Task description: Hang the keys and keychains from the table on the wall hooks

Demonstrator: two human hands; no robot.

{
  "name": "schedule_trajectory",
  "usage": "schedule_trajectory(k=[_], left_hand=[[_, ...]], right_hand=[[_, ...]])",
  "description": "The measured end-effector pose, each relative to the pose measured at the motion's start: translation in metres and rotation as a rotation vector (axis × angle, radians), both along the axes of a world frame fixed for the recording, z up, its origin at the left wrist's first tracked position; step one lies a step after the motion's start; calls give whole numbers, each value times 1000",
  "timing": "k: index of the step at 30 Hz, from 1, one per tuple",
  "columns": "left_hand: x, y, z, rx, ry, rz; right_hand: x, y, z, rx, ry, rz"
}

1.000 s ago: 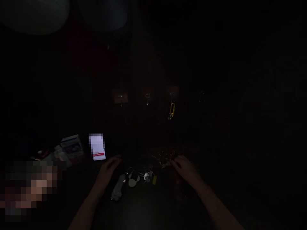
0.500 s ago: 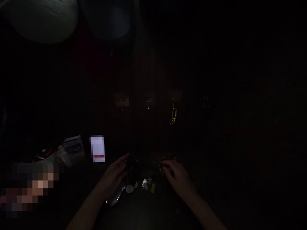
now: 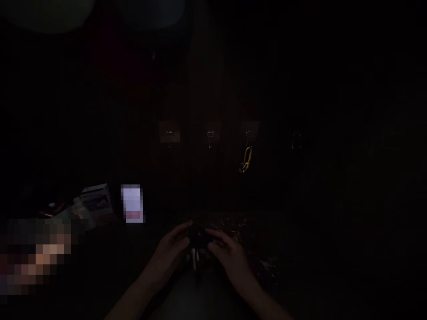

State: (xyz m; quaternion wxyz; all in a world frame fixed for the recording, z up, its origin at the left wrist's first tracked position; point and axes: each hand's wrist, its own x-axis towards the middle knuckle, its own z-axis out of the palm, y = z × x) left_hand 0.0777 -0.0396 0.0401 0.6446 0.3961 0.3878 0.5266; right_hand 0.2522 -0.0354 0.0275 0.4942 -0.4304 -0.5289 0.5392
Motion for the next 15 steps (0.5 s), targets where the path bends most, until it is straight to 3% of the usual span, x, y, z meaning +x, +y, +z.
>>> schedule_trajectory(k=[8,15], left_hand=[[-1,-2,2,46,130,54],[-5,-4,10,75,281,174]], right_hand=[[-7,-2,2,-252,331,78],[-7,-5,2,-242,327,200]])
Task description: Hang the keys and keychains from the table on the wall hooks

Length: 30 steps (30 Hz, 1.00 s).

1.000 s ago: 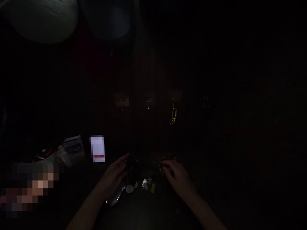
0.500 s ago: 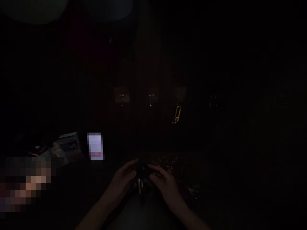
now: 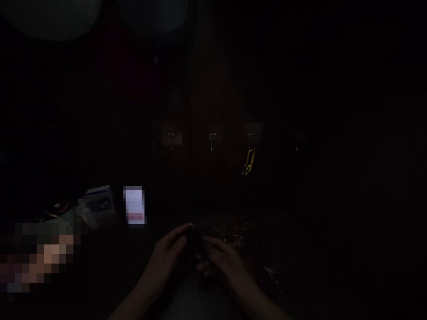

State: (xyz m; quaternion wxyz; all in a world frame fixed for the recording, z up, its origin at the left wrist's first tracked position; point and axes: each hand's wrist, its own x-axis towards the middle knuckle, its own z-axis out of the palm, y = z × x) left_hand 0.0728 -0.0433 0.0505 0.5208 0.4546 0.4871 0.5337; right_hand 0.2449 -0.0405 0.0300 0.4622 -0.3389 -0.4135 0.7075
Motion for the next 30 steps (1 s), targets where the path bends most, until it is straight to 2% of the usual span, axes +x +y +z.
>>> schedule_trajectory(k=[6,10,14,19,24,30], left_hand=[[-8,2,33,-22,30,105],[-18,18,62,152,137,242],[-24,42,87,321,160,354],[-26,75,114,576,232,515],[-27,102,132,771,416,630],[-19,111,138,769,467,748]], right_hand=[[8,7,-11,-25,-14,-28],[12,9,-18,-22,-29,-34],[12,10,-24,17,-64,-10],[11,9,-22,53,-112,17],[11,7,-17,51,-141,22],[15,5,-13,117,-211,80]])
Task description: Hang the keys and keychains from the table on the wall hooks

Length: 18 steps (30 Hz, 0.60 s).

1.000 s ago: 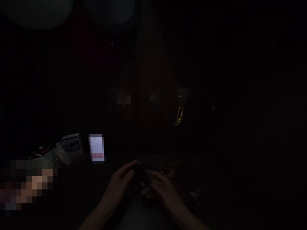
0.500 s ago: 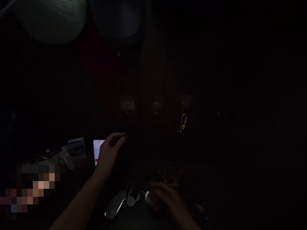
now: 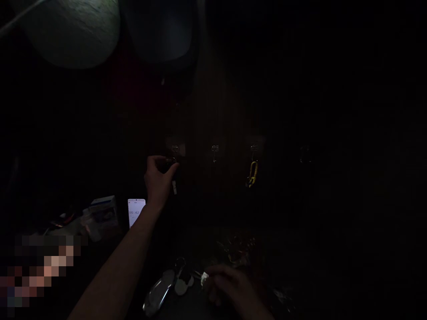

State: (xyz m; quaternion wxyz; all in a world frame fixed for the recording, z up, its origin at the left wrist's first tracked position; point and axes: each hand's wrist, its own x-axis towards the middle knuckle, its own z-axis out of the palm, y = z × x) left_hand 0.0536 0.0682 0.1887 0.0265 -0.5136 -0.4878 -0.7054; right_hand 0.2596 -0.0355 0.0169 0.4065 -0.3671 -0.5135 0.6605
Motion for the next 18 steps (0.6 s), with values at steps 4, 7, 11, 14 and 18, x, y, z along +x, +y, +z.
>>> schedule_trajectory(k=[4,7,11,14,18], left_hand=[[5,5,-3,-10,56,7],[7,12,-8,-34,28,47],[9,18,-15,-27,-3,83],[11,21,-20,-14,-18,77],[13,21,-25,21,2,99]], right_hand=[[2,-2,2,26,-34,41],[2,-4,-2,50,-68,62],[2,-7,-8,43,-88,68],[2,-10,-8,9,-80,13],[2,-12,-3,33,-100,47]])
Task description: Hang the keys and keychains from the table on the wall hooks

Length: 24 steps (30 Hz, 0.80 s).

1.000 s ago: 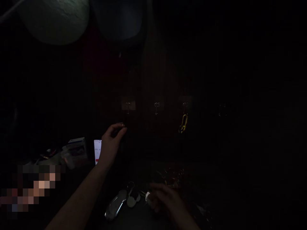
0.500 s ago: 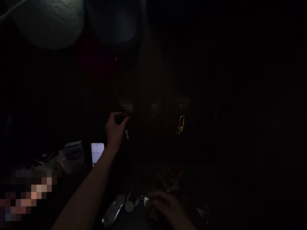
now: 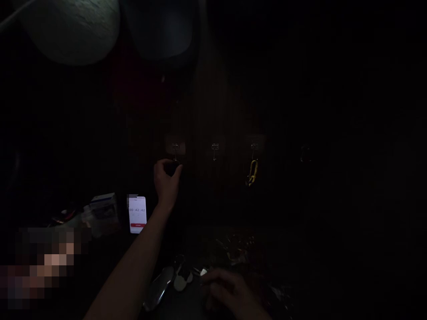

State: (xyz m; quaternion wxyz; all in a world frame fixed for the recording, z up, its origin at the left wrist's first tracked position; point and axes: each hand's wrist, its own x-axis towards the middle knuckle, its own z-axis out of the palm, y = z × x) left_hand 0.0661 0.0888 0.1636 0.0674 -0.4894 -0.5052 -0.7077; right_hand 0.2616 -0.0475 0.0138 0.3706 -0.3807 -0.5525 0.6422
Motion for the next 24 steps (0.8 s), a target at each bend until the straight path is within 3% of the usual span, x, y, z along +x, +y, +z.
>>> schedule_trajectory(k=[14,18,24], left_hand=[[-8,-16,-43,-160,-36,-92],[-14,-27,-60,-271,-42,-157],[-36,-46,-88,-426,-8,-241]], right_hand=[[-3,-4,18,-16,-55,64],[-4,-5,24,-43,-71,29],[-2,-3,24,37,-153,-27]])
